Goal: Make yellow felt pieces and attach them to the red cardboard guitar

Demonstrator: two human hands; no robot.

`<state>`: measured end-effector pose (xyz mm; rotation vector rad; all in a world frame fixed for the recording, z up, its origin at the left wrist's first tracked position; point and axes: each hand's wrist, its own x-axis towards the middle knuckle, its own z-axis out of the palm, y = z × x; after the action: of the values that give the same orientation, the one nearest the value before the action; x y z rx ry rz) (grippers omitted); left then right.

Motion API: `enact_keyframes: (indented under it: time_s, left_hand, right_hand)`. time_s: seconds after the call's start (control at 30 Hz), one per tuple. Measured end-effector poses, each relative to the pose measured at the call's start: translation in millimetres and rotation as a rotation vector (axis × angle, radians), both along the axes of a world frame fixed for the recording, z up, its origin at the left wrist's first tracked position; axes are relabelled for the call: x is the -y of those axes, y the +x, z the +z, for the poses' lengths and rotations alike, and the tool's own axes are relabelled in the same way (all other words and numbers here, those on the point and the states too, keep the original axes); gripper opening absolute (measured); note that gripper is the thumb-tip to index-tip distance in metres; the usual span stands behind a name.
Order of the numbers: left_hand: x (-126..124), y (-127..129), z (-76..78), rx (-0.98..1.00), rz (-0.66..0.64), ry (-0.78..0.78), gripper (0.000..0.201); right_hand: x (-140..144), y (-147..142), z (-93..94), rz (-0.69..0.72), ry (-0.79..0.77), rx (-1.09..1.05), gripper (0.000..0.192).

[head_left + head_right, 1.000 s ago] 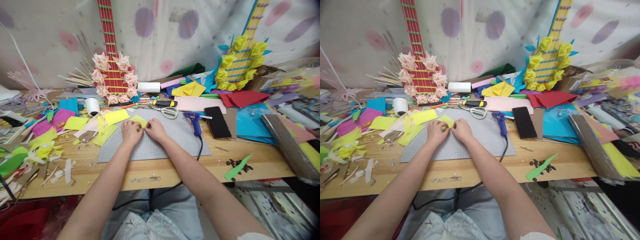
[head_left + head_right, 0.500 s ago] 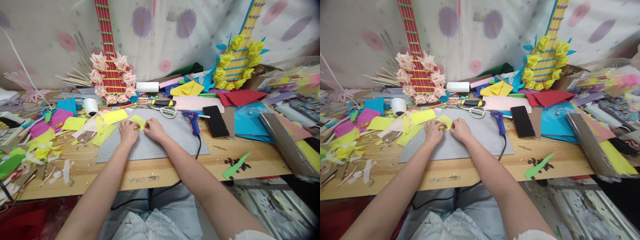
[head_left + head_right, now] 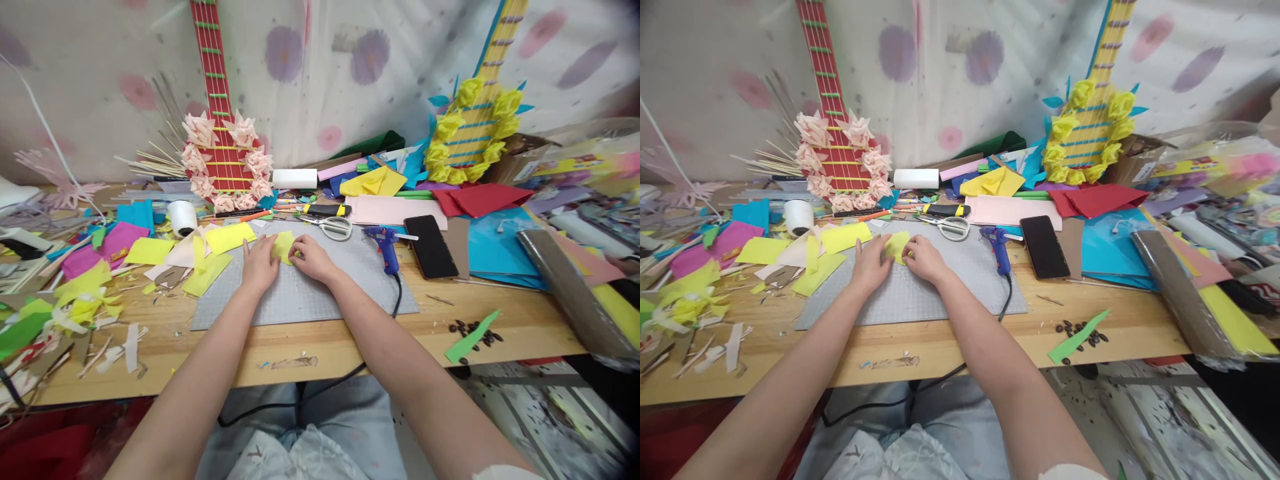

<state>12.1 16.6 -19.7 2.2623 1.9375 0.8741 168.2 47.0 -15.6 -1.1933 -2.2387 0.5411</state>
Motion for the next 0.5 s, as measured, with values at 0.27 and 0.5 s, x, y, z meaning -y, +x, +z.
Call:
enact_keyframes:
  time_s: [0.27,0.5]
  left_hand:
    - [7,3,4.0,-0.066,-0.126,0.058,0.013]
    - [11,8,3.4,-0.088,-0.095,-0.028,0.014]
  right_hand:
    - [1,-1,-2.1,-0.057,-0.058,0.024,0.013]
    - [-6,1,-7.1,-0.066,-0.144,-0.085,0.024]
